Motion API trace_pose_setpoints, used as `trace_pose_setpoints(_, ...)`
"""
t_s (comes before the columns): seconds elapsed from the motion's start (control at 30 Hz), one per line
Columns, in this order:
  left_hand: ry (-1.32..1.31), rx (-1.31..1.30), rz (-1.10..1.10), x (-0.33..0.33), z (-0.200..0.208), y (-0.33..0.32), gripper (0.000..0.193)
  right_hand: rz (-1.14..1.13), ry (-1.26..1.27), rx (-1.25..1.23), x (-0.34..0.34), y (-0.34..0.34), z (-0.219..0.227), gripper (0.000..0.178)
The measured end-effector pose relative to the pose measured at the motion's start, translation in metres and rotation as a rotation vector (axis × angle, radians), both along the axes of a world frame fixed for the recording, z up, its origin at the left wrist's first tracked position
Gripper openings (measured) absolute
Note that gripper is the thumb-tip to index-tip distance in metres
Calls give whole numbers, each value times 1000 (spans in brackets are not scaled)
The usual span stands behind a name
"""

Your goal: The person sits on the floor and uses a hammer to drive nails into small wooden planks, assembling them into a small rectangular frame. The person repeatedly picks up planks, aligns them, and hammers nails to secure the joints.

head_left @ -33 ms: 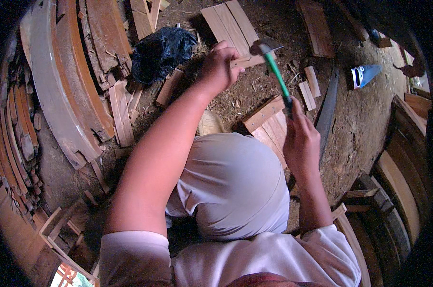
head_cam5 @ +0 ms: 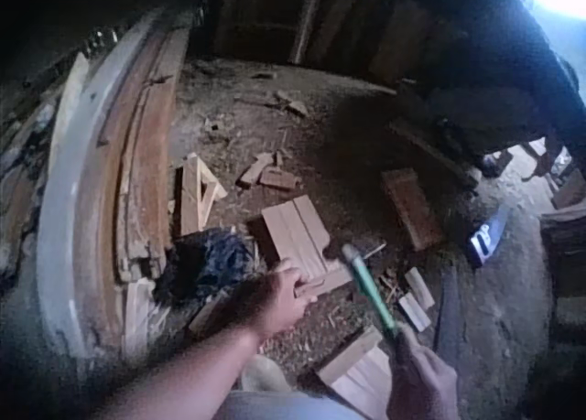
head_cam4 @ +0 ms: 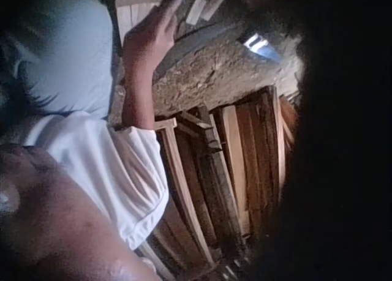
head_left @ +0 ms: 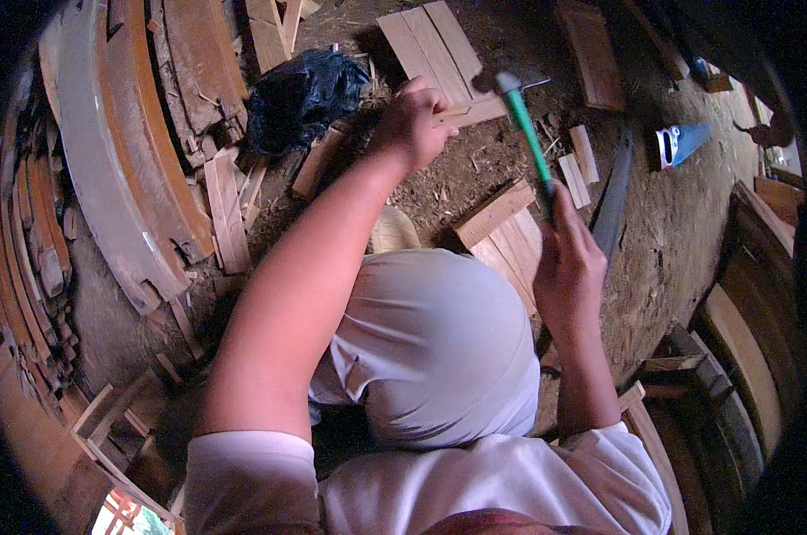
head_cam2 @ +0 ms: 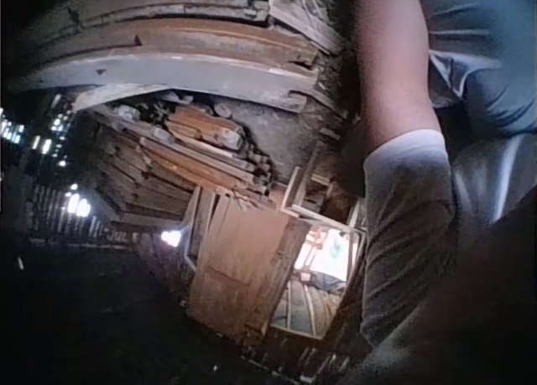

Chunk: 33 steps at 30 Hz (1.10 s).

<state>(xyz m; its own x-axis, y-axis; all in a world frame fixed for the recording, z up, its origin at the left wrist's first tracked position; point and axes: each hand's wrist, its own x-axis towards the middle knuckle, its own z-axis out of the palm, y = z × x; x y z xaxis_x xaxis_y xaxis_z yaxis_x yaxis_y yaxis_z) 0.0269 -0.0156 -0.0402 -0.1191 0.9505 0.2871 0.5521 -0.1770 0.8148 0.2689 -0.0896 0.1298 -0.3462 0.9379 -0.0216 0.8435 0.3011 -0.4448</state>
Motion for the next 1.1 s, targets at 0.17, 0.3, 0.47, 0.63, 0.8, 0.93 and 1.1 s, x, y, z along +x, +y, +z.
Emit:
trace_pose_setpoints(0.17, -11, -47, 24, 1, 5, 0, 32, 39, 146, 369, -3, -3, -2, 51)
trace_pose_setpoints(0.3, 35, 9, 36, 0, 4, 0, 32, -30, -115, -113, -3, 2, -3, 53)
trace_pose_setpoints(0.47, -16, -63, 42, -3, -2, 0, 28, 35, 101, 306, -6, 5, 21, 52)
trace_pose_setpoints(0.63, 22, -16, 51, 0, -2, 3, 27, -17, -195, -110, -7, 7, 0, 50)
trace_pose_setpoints(0.8, 1, -62, 59, -6, -6, 3, 29, 94, 103, 332, -9, 6, 16, 45)
trace_pose_setpoints(0.93, -8, -150, 57, -4, 2, 1, 31, 65, 19, 187, 4, 5, -18, 54)
trace_pose_setpoints(1.1, 24, -71, 51, -6, 2, 2, 32, 49, -41, 43, 8, 1, -9, 58)
